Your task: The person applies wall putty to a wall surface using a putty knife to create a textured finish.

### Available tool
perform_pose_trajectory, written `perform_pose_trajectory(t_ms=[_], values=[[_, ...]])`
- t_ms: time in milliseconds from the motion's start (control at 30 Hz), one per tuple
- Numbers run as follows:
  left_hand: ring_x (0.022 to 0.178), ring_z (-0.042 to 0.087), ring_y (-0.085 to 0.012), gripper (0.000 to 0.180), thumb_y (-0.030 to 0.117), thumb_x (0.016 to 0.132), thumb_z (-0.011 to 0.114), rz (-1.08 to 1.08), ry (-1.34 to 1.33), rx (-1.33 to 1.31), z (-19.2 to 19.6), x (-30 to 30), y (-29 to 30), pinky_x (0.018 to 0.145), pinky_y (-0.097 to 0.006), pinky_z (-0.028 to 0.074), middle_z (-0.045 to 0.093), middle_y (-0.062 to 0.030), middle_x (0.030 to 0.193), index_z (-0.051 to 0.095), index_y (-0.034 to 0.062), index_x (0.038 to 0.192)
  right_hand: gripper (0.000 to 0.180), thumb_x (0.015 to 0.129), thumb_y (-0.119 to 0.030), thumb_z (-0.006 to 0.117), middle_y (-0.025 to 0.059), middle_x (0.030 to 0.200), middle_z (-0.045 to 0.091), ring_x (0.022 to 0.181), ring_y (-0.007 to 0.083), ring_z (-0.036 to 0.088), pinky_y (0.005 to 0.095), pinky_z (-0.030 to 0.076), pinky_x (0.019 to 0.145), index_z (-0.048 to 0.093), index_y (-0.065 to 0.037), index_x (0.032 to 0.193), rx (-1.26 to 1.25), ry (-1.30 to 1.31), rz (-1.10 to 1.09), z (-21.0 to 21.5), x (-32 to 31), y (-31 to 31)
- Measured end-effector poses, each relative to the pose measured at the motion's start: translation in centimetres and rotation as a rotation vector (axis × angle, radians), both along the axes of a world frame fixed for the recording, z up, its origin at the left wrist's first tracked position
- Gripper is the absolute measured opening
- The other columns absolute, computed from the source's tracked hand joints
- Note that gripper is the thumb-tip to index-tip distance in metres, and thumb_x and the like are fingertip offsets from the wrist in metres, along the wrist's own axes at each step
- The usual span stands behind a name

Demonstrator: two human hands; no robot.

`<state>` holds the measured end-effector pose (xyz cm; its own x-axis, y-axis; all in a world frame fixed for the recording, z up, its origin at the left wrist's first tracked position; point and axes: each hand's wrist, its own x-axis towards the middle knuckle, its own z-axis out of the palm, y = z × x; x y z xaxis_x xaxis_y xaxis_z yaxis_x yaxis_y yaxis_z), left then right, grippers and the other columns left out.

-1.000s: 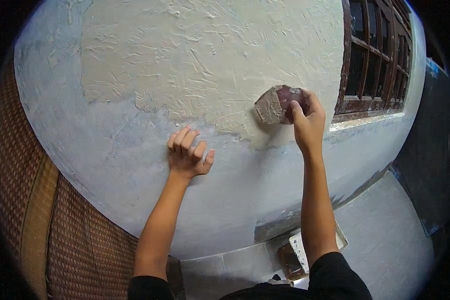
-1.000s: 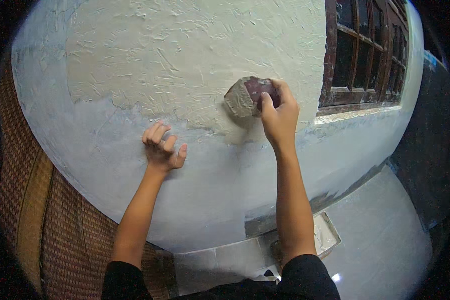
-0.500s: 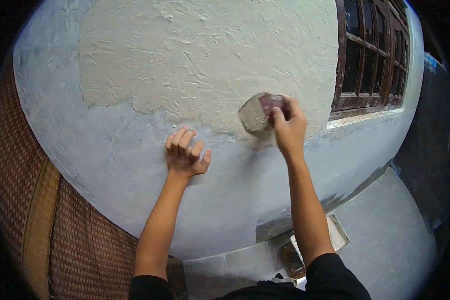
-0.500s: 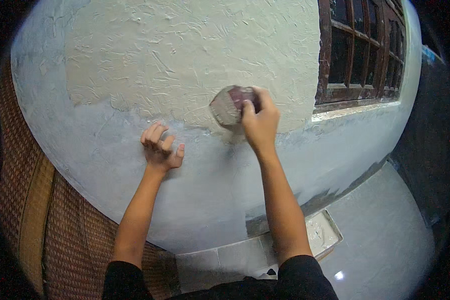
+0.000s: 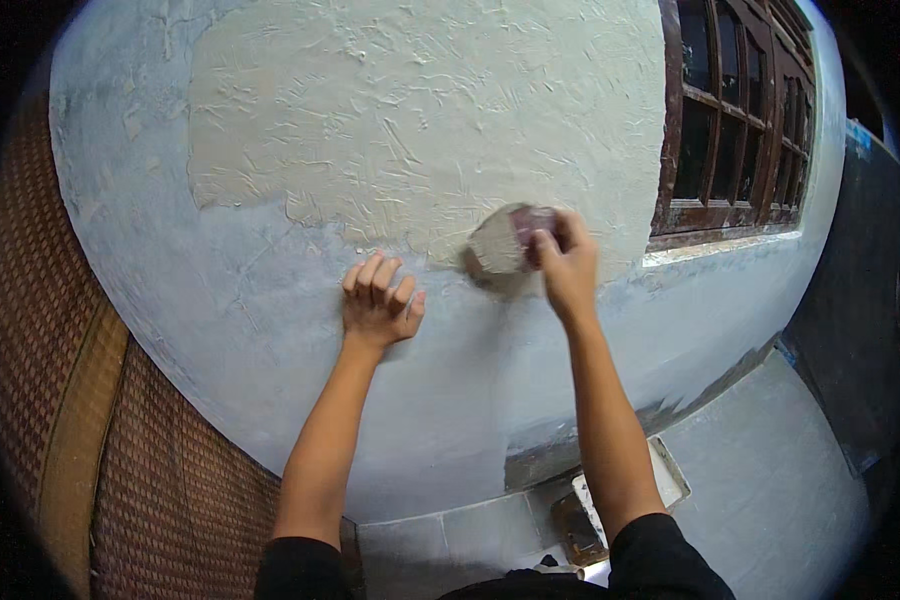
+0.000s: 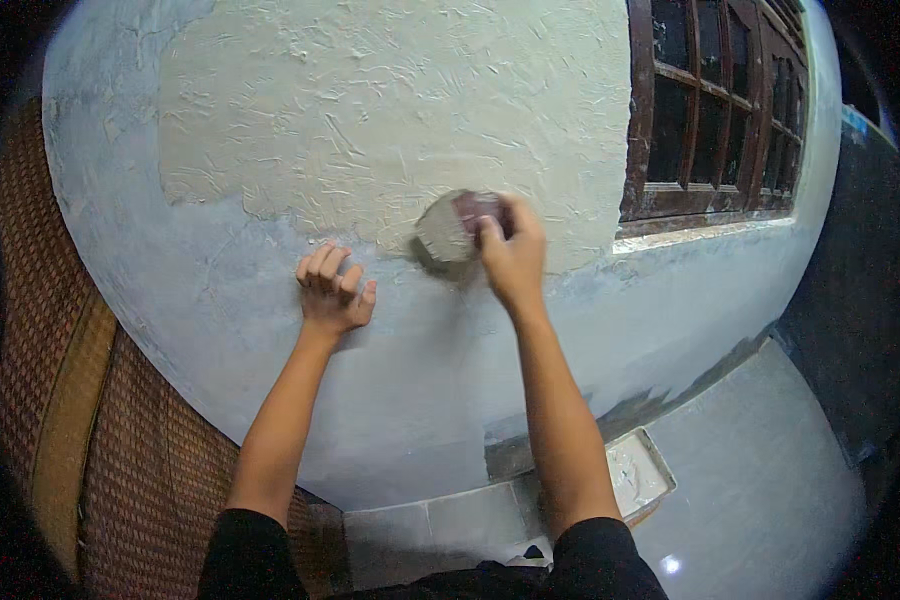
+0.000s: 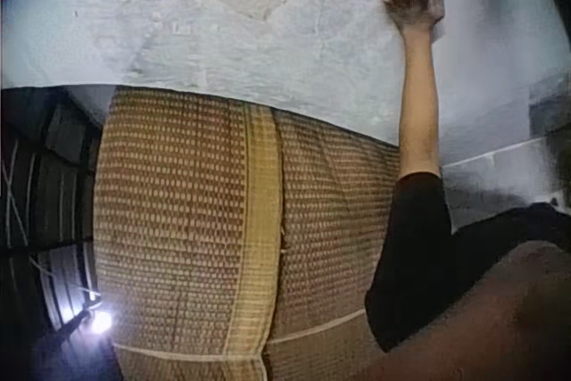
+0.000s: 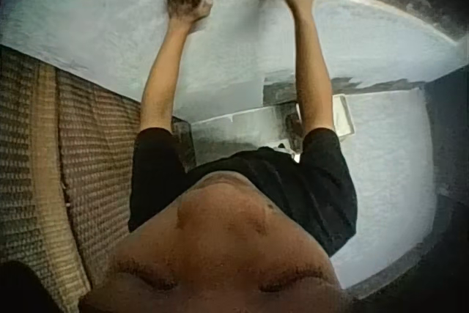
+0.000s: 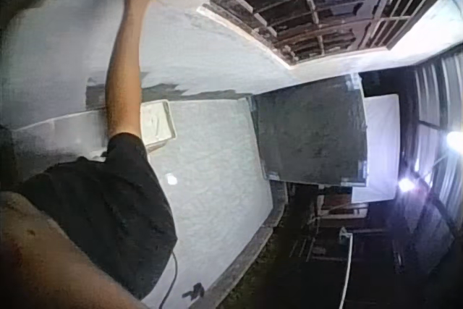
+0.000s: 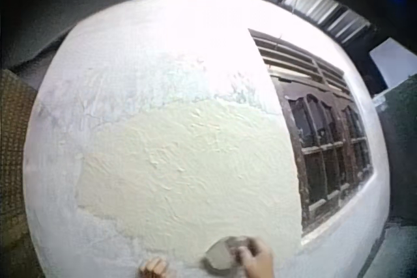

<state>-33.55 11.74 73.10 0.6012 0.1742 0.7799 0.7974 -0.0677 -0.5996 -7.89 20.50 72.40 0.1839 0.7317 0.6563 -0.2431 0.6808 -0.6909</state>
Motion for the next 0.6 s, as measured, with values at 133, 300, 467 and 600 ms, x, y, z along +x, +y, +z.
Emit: perform_pose_trajectory(t_ms=[133, 300, 467, 600], values=[[0.120, 0.039, -0.0260, 0.035, 0.031, 0.076, 0.060, 0.045, 0.007, -0.009, 0.1, 0.2, 0.1, 0.095, -0.044, 0.029, 0.046, -0.0047, 0.119, 0.044, 0.0193, 0.105, 0.025, 0.082, 0.000, 0.060, 0.0139, 0.089, 0.067, 0.083, 0.0195, 0.064, 0.0319, 0.049, 0.077, 0.060, 0.003, 0.106, -0.091, 0.097, -0.070, 0.6, 0.3, 0.2], [0.121, 0.038, -0.0254, 0.037, 0.030, 0.077, 0.061, 0.077, -0.012, -0.009, 0.3, 0.4, -0.2, 0.096, -0.044, 0.028, 0.045, -0.0039, 0.121, 0.045, 0.0191, 0.108, 0.029, 0.082, -0.002, 0.060, 0.0137, 0.093, 0.067, 0.084, 0.0210, 0.064, 0.0311, 0.049, 0.076, 0.059, 0.002, 0.111, -0.034, -0.100, -0.016, 0.4, -0.1, 0.6], [0.123, 0.037, -0.0260, 0.040, 0.028, 0.078, 0.062, 0.077, -0.037, -0.031, 0.0, 1.1, -0.7, 0.100, -0.044, 0.027, 0.045, -0.0043, 0.122, 0.045, 0.0179, 0.113, 0.022, 0.084, 0.002, 0.056, 0.0104, 0.089, 0.065, 0.078, 0.0152, 0.062, 0.0290, 0.050, 0.070, 0.058, 0.003, 0.106, -0.116, 0.103, 0.019, 0.6, 2.0, 0.7], [0.128, 0.035, -0.0275, 0.047, 0.027, 0.077, 0.062, 0.139, -0.046, -0.099, -0.2, 0.8, -2.2, 0.106, -0.046, 0.026, 0.044, -0.0066, 0.125, 0.043, 0.0142, 0.119, 0.020, 0.084, 0.000, 0.059, 0.0085, 0.085, 0.063, 0.075, 0.0149, 0.061, 0.0293, 0.049, 0.068, 0.057, 0.003, 0.104, -0.044, 0.004, 0.088, 0.9, 0.4, -0.8]])
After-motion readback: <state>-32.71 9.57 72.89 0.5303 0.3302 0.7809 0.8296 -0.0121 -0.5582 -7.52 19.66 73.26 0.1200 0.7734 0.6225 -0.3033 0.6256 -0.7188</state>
